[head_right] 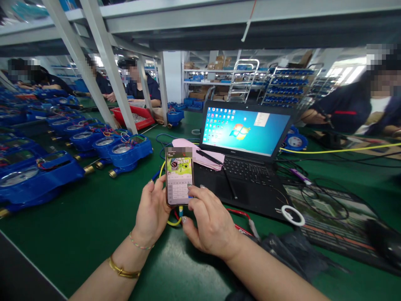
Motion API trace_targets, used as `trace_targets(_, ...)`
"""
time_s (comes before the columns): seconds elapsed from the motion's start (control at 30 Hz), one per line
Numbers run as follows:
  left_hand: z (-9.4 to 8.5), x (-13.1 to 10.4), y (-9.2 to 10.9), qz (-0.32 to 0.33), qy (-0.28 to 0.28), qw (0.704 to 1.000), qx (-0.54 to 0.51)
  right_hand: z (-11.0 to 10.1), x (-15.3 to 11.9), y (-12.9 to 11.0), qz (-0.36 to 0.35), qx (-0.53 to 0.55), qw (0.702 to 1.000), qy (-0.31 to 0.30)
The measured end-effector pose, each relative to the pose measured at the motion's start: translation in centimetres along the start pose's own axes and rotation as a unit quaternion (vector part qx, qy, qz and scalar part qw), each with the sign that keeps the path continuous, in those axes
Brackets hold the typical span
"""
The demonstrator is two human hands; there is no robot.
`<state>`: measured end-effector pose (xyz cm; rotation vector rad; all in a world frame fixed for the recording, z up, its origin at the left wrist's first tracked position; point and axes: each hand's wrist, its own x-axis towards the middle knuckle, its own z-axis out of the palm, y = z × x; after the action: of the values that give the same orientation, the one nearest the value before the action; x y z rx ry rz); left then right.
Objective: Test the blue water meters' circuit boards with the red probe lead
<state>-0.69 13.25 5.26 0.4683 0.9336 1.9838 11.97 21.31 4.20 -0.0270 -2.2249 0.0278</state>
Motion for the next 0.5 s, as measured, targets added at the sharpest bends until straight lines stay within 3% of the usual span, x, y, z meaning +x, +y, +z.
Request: trace_targets(0.5, 0.04, -0.08, -0.13, 0.001, 0.002, 1.000, -0.004, 0.02, 0.01, -0.15, -0.001, 0.007, 1.000, 0.000)
